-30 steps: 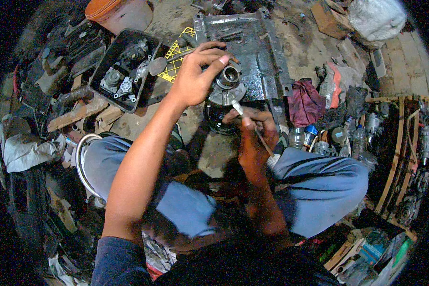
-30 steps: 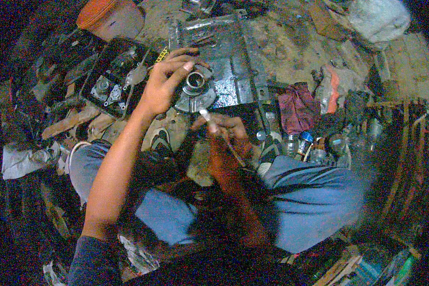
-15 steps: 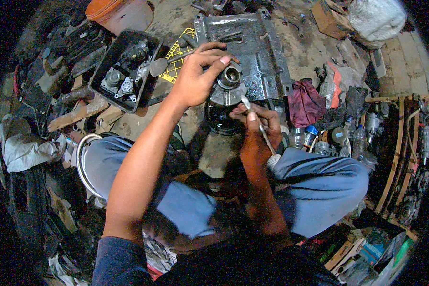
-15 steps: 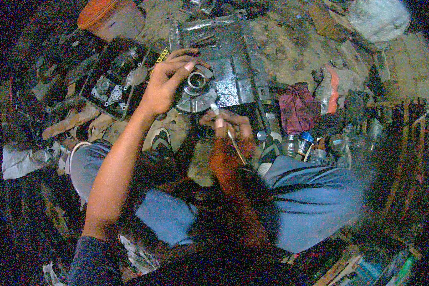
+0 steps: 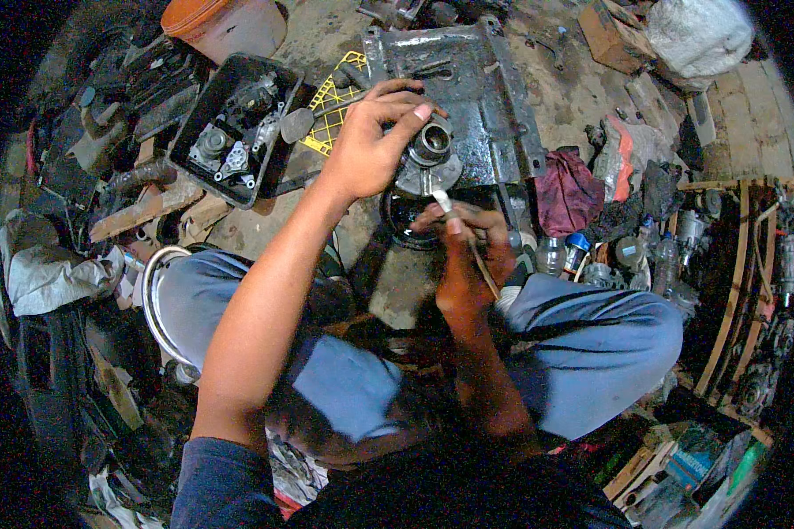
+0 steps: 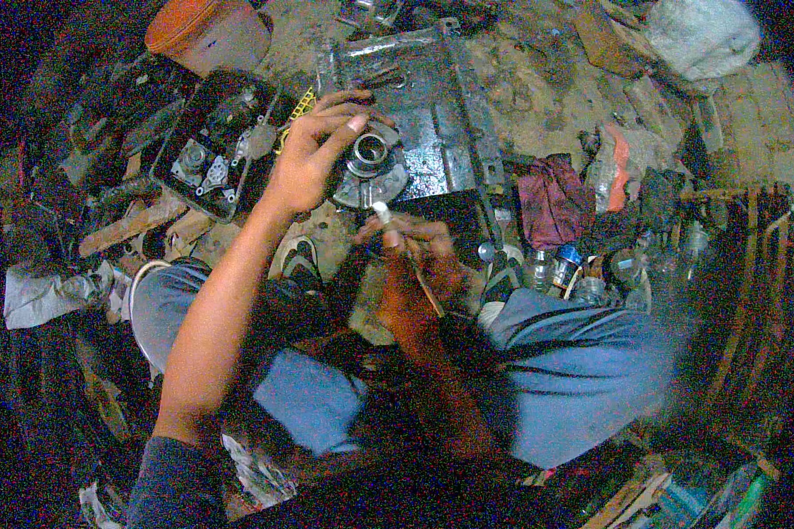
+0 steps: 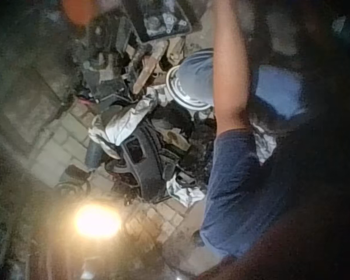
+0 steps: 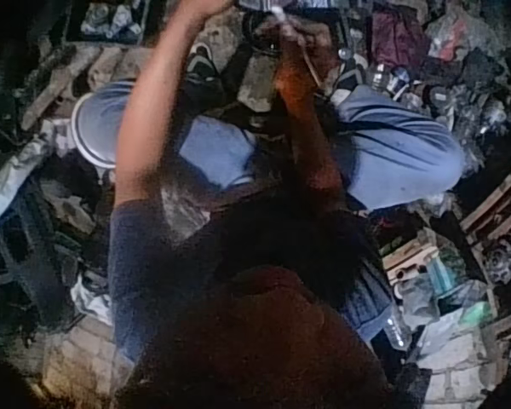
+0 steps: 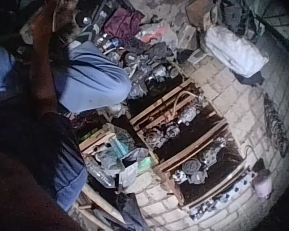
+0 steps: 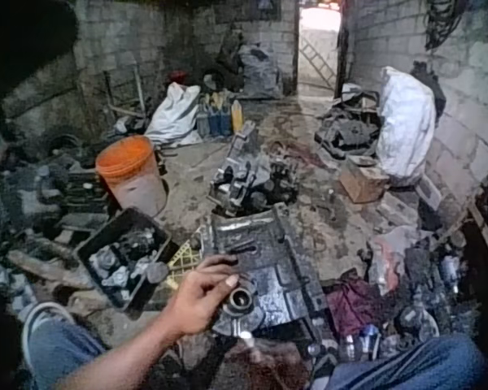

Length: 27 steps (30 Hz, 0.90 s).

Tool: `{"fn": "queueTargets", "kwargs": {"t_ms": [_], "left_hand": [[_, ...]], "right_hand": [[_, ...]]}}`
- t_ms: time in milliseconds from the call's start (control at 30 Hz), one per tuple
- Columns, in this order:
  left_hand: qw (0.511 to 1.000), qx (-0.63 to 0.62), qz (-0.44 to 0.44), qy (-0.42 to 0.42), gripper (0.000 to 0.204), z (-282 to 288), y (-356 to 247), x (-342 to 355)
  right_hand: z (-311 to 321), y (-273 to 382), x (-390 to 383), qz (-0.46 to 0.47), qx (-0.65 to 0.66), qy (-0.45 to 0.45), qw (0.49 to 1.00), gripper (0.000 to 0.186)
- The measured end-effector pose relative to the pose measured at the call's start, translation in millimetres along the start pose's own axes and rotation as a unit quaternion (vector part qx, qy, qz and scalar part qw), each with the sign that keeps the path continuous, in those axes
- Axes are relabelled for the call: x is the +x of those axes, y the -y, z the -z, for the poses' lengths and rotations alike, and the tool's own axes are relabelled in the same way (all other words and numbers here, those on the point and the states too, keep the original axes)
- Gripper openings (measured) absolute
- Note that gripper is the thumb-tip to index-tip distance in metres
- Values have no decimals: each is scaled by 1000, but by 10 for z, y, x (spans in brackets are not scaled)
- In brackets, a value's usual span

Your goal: The person scrapes and cleans a circular metal clutch or transmission component using a thin metal tool and a cloth while sitting on the floor.

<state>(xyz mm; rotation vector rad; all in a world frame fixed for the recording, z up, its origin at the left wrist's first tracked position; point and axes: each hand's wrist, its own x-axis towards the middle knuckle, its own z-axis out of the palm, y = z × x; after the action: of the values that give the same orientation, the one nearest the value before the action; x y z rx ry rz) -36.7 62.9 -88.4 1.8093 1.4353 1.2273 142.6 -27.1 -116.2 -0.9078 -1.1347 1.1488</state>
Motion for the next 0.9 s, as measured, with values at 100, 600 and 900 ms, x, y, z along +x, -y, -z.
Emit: {"fn": "queueTargets", "kwargs": {"t_ms": [100,600,900], "left_hand": [[1000,-3,-6,4,29,-1,-24,17],[1000,3,4,-1,29,-2,-50,5],[1000,8,5,-13,29,-21,-35,-6]], "right_hand": [[-15,-14,-11,6,31,5,999,11],[-6,122,102,-35,24,30,999,14],[-78,106,88,-47,29,-26,998,15]]}}
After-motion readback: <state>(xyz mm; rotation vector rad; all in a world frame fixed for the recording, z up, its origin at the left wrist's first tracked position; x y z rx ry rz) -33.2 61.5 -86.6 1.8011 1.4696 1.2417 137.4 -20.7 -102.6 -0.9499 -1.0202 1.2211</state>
